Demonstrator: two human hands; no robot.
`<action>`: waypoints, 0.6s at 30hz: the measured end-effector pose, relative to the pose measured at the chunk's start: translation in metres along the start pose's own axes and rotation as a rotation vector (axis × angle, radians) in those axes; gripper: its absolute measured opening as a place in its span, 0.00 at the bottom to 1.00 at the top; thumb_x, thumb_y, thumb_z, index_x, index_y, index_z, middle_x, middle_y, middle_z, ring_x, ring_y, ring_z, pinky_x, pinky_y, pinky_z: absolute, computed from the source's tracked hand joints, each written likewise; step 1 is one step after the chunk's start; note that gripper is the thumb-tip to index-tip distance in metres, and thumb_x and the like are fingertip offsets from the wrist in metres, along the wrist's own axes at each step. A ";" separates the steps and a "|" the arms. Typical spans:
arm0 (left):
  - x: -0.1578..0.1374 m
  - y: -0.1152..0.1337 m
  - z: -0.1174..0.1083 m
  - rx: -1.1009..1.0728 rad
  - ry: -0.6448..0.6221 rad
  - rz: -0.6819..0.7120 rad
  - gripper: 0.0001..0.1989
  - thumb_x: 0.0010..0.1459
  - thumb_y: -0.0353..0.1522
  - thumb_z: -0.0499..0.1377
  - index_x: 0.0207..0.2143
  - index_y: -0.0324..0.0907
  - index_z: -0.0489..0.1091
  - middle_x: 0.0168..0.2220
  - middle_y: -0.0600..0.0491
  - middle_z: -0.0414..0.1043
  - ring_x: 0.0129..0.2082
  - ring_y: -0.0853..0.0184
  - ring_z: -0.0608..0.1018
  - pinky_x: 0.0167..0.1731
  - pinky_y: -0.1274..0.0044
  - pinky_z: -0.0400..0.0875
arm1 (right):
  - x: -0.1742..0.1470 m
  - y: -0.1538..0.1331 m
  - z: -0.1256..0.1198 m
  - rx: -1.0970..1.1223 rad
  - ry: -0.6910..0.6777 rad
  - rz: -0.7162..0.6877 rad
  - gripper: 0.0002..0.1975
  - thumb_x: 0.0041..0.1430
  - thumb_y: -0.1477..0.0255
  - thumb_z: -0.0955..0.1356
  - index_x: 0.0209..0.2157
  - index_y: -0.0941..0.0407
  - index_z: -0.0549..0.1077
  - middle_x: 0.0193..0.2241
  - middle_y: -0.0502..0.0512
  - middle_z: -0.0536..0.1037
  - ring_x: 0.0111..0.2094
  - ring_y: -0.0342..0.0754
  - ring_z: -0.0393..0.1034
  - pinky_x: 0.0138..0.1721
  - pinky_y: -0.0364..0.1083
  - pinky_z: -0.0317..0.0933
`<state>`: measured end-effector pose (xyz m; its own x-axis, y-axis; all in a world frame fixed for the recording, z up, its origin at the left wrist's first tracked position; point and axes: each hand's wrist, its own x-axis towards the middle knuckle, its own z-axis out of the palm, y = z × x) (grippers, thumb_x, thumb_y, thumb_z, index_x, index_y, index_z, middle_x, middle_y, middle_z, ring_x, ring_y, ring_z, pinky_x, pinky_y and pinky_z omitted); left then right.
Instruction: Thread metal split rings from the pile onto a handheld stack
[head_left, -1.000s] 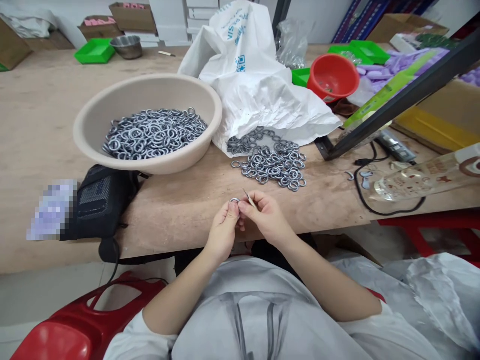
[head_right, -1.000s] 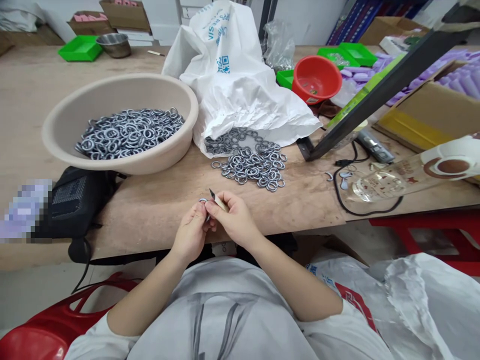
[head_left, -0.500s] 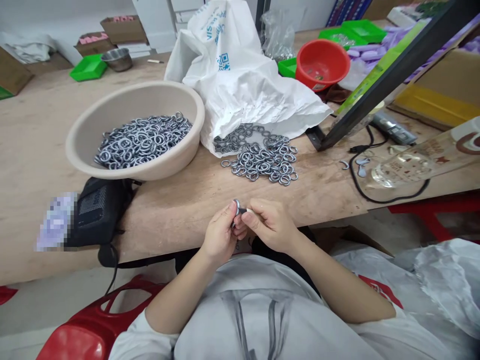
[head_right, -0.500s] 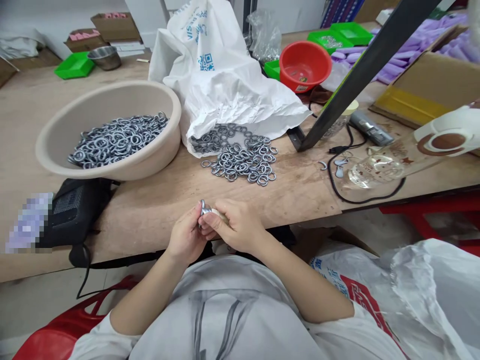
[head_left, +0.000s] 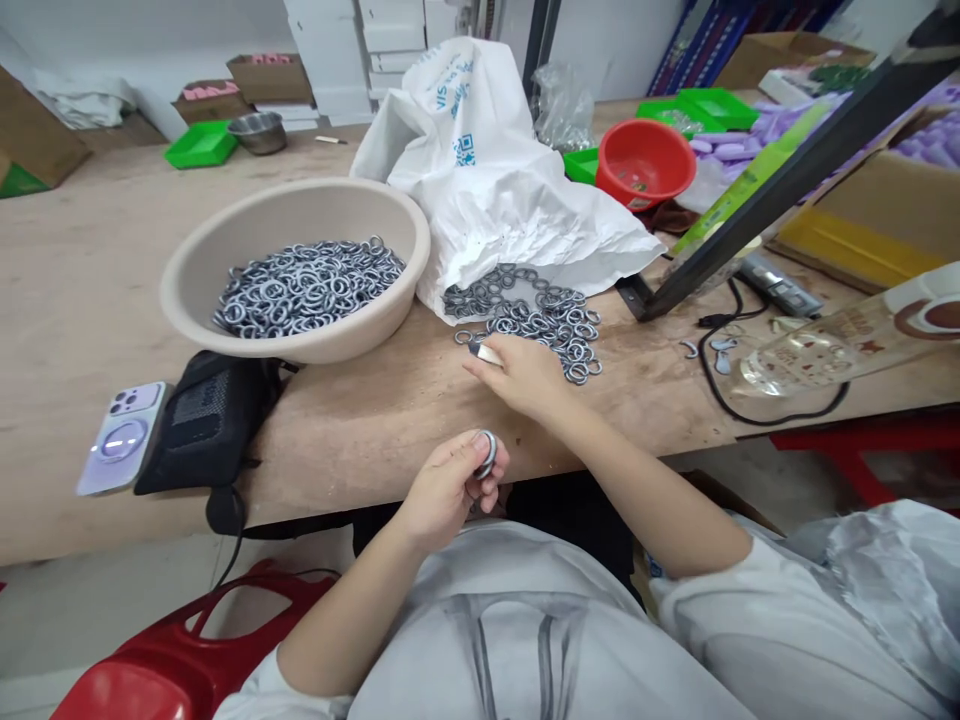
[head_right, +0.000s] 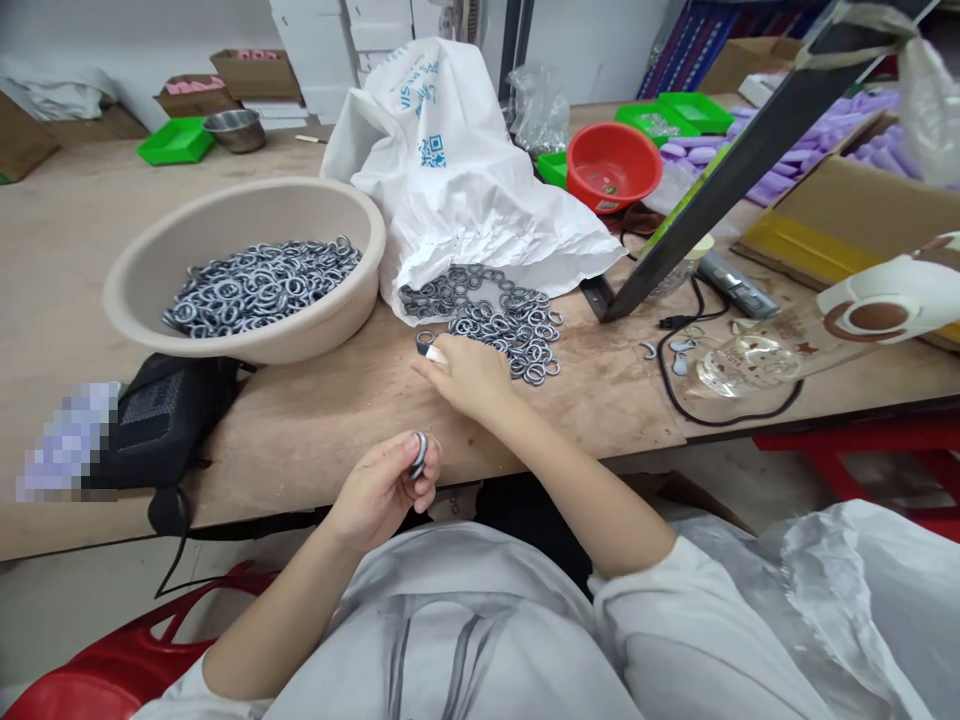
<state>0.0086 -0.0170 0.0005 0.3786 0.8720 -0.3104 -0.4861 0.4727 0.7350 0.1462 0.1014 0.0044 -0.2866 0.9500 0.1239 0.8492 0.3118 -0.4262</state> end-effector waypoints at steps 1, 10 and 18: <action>0.000 0.001 -0.003 -0.019 0.025 -0.015 0.13 0.57 0.40 0.64 0.32 0.37 0.73 0.25 0.55 0.63 0.21 0.75 0.64 0.18 0.82 0.61 | 0.012 -0.003 0.003 -0.087 -0.006 -0.027 0.17 0.63 0.54 0.65 0.38 0.54 0.75 0.36 0.55 0.79 0.35 0.51 0.72 0.31 0.45 0.53; -0.002 0.007 -0.030 -0.223 0.222 0.013 0.07 0.56 0.33 0.62 0.32 0.36 0.72 0.31 0.51 0.70 0.24 0.72 0.73 0.16 0.84 0.68 | 0.046 -0.014 0.020 -0.198 -0.081 -0.085 0.11 0.64 0.71 0.63 0.38 0.59 0.77 0.40 0.64 0.80 0.39 0.55 0.75 0.37 0.48 0.60; 0.012 0.006 -0.024 -0.324 0.035 -0.200 0.18 0.62 0.45 0.58 0.32 0.37 0.68 0.26 0.56 0.65 0.15 0.79 0.64 0.10 0.88 0.54 | -0.048 -0.016 0.025 1.204 -0.278 0.101 0.19 0.57 0.51 0.69 0.32 0.55 0.72 0.23 0.48 0.73 0.24 0.42 0.67 0.29 0.43 0.64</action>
<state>-0.0091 -0.0009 -0.0135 0.4673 0.7593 -0.4530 -0.6309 0.6453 0.4309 0.1353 0.0502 -0.0167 -0.4526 0.8873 -0.0889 -0.0332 -0.1164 -0.9927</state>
